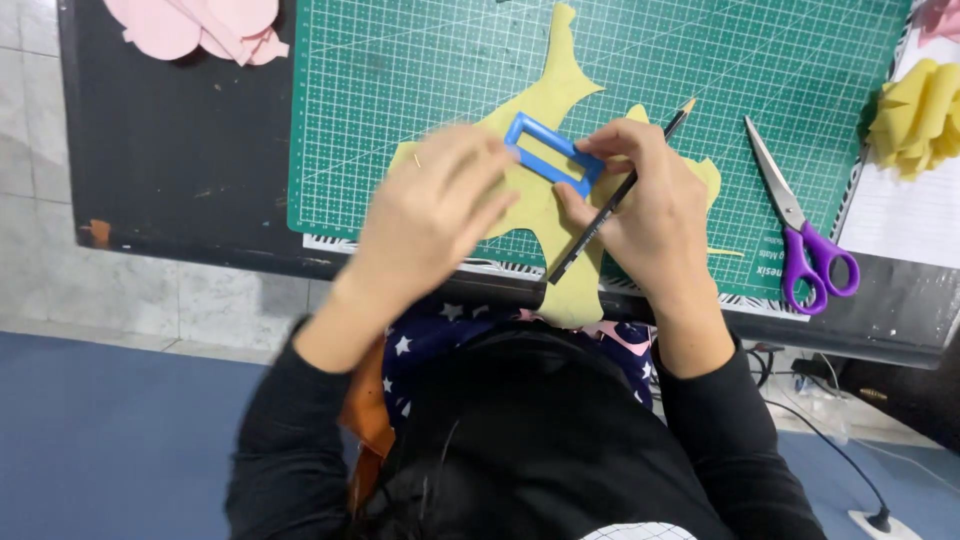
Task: Tracing shapes using stencils and then cutting them out from a foam sheet with scissors.
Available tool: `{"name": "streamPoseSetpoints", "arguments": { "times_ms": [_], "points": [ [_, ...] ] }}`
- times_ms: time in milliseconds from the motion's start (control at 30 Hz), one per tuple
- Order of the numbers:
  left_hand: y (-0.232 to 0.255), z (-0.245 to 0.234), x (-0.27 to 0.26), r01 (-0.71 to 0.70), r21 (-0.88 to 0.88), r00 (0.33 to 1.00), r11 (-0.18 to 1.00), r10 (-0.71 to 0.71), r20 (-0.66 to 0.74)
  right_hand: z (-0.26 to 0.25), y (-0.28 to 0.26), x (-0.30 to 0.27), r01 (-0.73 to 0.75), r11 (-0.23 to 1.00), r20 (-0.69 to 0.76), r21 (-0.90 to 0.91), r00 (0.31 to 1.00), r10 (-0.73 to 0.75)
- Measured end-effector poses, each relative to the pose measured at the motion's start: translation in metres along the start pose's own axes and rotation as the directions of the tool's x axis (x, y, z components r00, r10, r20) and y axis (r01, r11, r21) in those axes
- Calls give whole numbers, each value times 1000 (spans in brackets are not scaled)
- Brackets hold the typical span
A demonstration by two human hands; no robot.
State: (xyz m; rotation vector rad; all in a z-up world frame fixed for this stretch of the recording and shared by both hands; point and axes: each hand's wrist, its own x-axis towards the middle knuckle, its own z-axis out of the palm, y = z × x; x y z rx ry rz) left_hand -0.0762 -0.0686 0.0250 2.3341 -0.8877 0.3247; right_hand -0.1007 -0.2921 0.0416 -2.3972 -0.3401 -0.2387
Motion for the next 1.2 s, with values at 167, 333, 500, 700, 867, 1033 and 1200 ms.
{"name": "streamPoseSetpoints", "arguments": {
  "times_ms": [167,333,500,700,867,1033,1200],
  "points": [
    [-32,-9,41,-123,5,984,992,122,134,-7,-3,-2,-32,998,23,52,999,31],
    [-44,-1,51,-155,-109,964,982,175,202,-9,0,-9,-113,992,-18,51,993,114],
    [-45,0,50,-124,-165,965,979,158,209,-6,1,-6,-116,992,-12,49,993,117],
    [-45,1,51,-51,-211,965,976,103,242,-4,3,-7,-135,989,-12,57,991,136],
    [-46,2,50,-25,-219,964,975,82,254,-4,4,-7,-120,992,-18,39,992,121],
    [-49,-1,51,-27,-289,966,957,99,238,-2,6,-8,-105,994,-31,22,994,106],
    [-52,1,51,-26,-287,965,958,98,242,-1,6,-8,-105,994,-32,16,994,105]
  ]
}}
